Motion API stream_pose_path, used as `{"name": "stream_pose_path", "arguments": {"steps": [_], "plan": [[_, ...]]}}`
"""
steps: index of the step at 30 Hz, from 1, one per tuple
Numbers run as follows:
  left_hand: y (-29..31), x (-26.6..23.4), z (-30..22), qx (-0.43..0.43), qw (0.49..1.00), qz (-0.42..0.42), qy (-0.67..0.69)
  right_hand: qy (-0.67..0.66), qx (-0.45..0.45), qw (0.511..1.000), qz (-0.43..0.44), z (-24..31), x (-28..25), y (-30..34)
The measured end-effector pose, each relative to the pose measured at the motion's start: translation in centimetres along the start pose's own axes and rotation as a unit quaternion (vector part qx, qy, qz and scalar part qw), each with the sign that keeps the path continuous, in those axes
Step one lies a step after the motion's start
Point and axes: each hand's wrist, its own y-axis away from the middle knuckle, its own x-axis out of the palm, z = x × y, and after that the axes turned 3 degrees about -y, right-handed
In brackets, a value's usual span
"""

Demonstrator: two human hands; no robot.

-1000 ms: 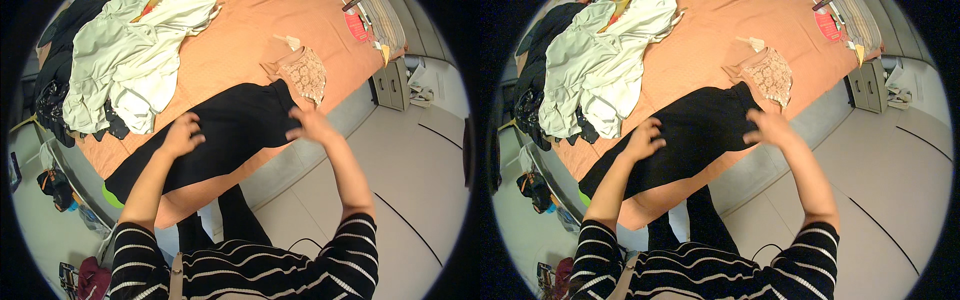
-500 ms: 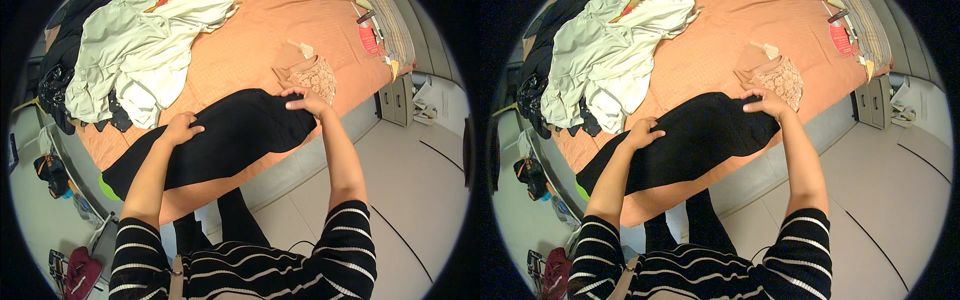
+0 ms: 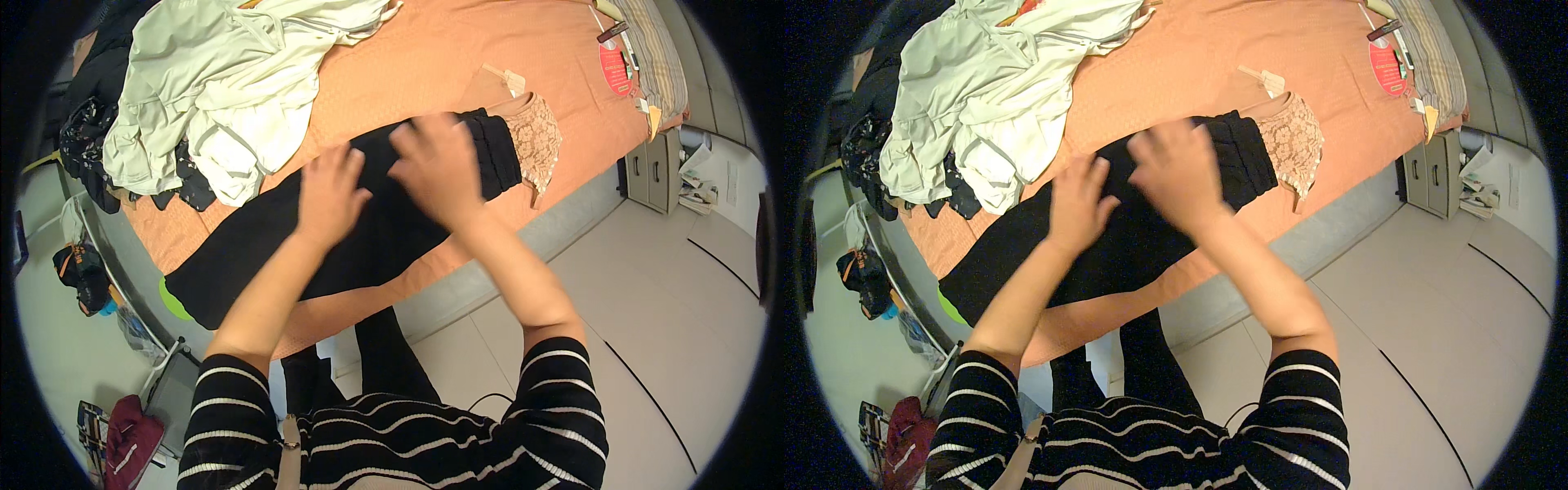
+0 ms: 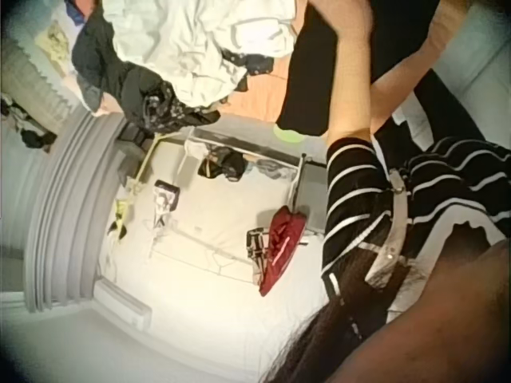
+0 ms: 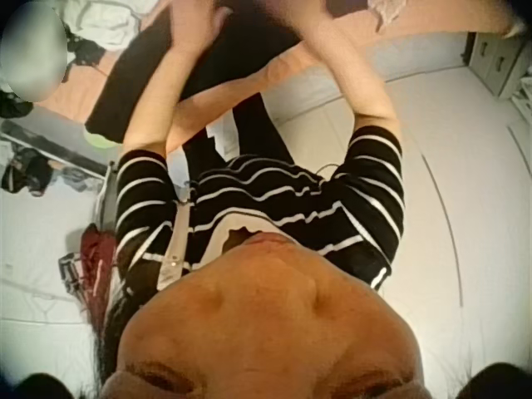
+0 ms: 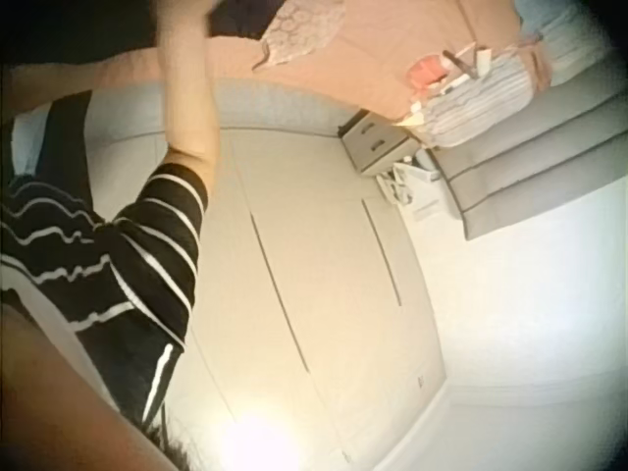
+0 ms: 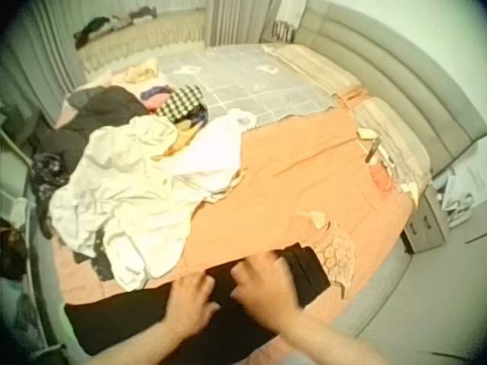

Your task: The person folds a pair of black pants on a bed, smoothing and aligning the fabric before folding it into a compact rectangle. They then pick up a white zip-up jacket, lay it flat, and begin folding it.

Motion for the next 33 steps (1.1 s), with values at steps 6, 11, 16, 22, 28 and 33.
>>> {"name": "stream_pose_path", "arguments": {"steps": [6,11,16,22,28,33], "plan": [[7.9,5.9,-1.1,0.010,0.967,0.246,-0.062,-0.064,0.091,0.991,0.073,-11.6,4.9,6.7],[11.1,4.9,-0.4,-0.010,0.963,0.263,-0.066,0.182,0.157,0.966,0.100,-6.7,2.9,5.6],[10.2,4.8,-0.4,0.041,0.967,0.250,-0.036,-0.039,-0.043,0.969,0.241,2.8,6.7,11.6],[12.3,-1.9,8.5,-0.105,0.953,0.226,-0.171,0.057,0.172,0.944,0.277,-0.7,4.4,18.5],[23.8,-0.5,19.6,-0.523,0.800,0.027,-0.292,0.162,0.286,0.943,0.041,-0.1,3.5,17.0],[14.9,-4.1,8.3,-0.217,0.925,0.292,-0.113,0.037,0.239,0.962,0.126,13.3,9.1,9.0]]}}
